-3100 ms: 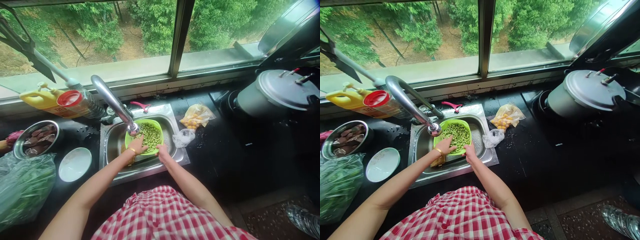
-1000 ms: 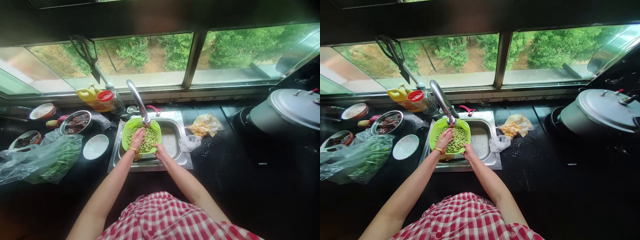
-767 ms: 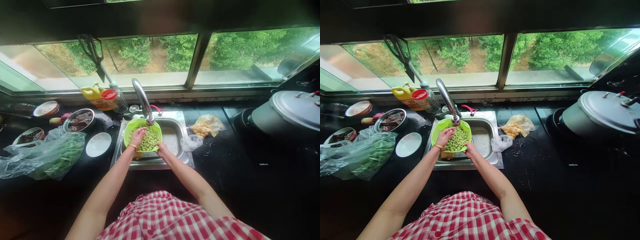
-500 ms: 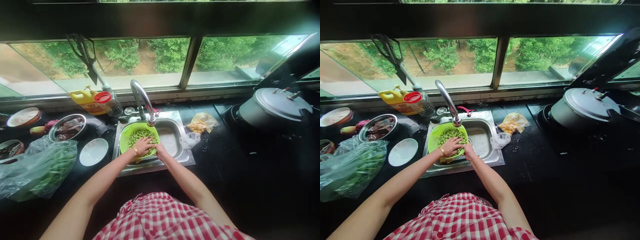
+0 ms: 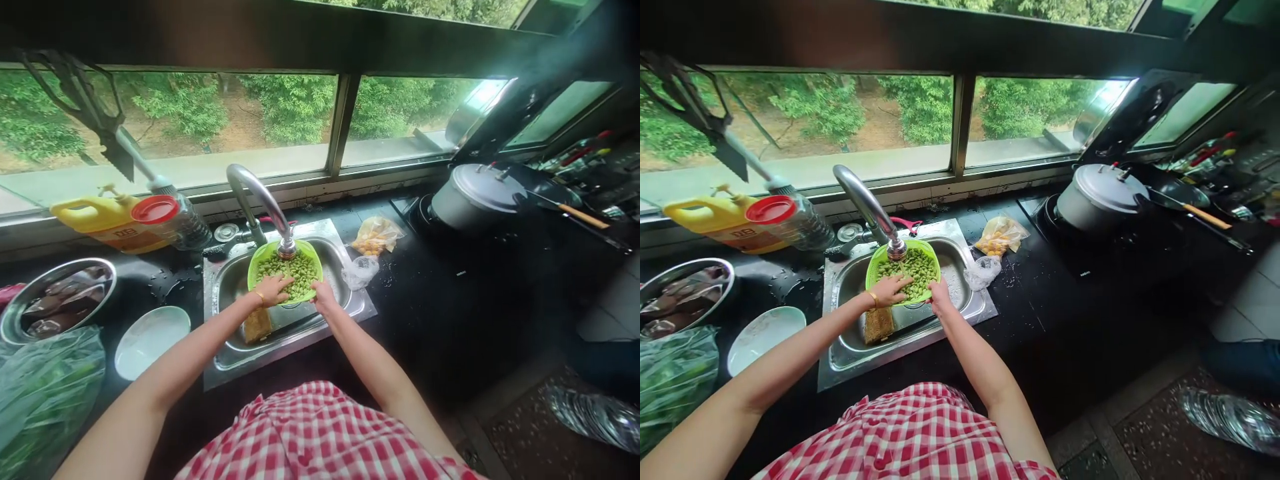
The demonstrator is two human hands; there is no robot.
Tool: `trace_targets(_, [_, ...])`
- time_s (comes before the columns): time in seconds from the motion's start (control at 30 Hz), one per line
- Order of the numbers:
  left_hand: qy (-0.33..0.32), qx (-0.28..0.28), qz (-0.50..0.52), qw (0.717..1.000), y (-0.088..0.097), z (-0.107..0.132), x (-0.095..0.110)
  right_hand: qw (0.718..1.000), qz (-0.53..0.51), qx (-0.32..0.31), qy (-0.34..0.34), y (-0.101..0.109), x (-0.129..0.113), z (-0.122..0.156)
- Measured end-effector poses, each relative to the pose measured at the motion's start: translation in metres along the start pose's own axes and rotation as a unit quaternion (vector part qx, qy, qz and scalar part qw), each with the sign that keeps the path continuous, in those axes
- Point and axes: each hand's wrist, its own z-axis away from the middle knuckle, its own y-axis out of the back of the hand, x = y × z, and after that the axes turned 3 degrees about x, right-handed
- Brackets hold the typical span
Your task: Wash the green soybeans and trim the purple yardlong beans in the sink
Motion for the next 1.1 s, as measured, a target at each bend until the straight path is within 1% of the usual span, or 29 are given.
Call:
trace_targets(0.03, [-0.036, 0.005, 0.008, 0.999, -0.005, 0.0, 0.006, 1.0, -0.001, -0.003, -0.005, 0.0, 0.003, 0.001])
trace_targets(0.1, [-0.095, 0.036, 0.015, 0.995, -0.012, -0.008, 0.018, 1.0, 0.0, -0.013, -0.02, -0.002, 0.009, 0.003])
trace_targets(0.17, [-0.126, 0.068, 0.0, 0.99, -0.012, -0.022, 0.026, 0.999, 0.003, -0.022, -0.035, -0.003, 0.014, 0.004])
trace_targets(0.2, [-0.128, 0.079, -0.011, 0.989, -0.01, -0.031, 0.027, 0.999, 0.006, -0.024, -0.041, -0.003, 0.016, 0.005])
trace_targets(0.27, [-0.108, 0.09, -0.032, 0.99, -0.001, -0.047, 0.022, 0.999, 0.01, -0.023, -0.046, -0.002, 0.016, 0.004])
trace_targets(0.33, [-0.071, 0.098, -0.046, 0.992, 0.008, -0.056, 0.011, 0.999, 0.01, -0.017, -0.043, 0.002, 0.013, 0.002])
trace_targets(0.37, [-0.051, 0.102, -0.049, 0.992, 0.011, -0.058, 0.004, 0.999, 0.009, -0.014, -0.039, 0.004, 0.01, -0.001])
trace_targets(0.43, [-0.022, 0.103, -0.044, 0.993, 0.015, -0.053, -0.007, 0.999, 0.005, -0.007, -0.034, 0.008, 0.005, -0.006])
trace_targets(0.5, [-0.019, 0.087, -0.018, 0.996, 0.013, -0.04, -0.011, 1.0, -0.001, -0.003, -0.031, 0.012, 0.0, -0.011])
trace_targets(0.57, [-0.039, 0.059, 0.015, 0.997, 0.008, -0.025, -0.007, 1.0, -0.004, -0.005, -0.031, 0.014, -0.001, -0.015])
trace_targets(0.63, [-0.073, 0.038, 0.033, 0.996, 0.0, -0.014, 0.003, 0.999, -0.001, -0.011, -0.034, 0.014, 0.001, -0.017])
trace_targets(0.7, [-0.121, 0.037, 0.027, 0.992, -0.006, -0.013, 0.014, 0.999, 0.007, -0.021, -0.038, 0.012, 0.005, -0.016])
trace_targets(0.77, [-0.163, 0.043, 0.006, 0.986, -0.009, -0.023, 0.02, 0.998, 0.017, -0.03, -0.045, 0.01, 0.009, -0.014])
trace_targets(0.8, [-0.174, 0.047, -0.004, 0.984, -0.009, -0.03, 0.021, 0.998, 0.022, -0.032, -0.049, 0.009, 0.01, -0.013])
trace_targets(0.87, [-0.162, 0.062, -0.017, 0.985, -0.007, -0.045, 0.016, 0.998, 0.03, -0.03, -0.054, 0.007, 0.012, -0.012])
trace_targets(0.97, [-0.09, 0.077, -0.022, 0.993, 0.0, -0.058, 0.003, 0.999, 0.027, -0.013, -0.043, 0.008, 0.013, -0.015])
trace_targets(1.03, [-0.039, 0.062, -0.003, 0.997, 0.005, -0.055, -0.005, 0.999, 0.018, 0.004, -0.03, 0.011, 0.012, -0.019])
trace_targets(1.1, [-0.019, 0.042, 0.048, 0.998, 0.011, -0.047, -0.01, 1.0, 0.004, 0.02, -0.019, 0.014, 0.011, -0.023])
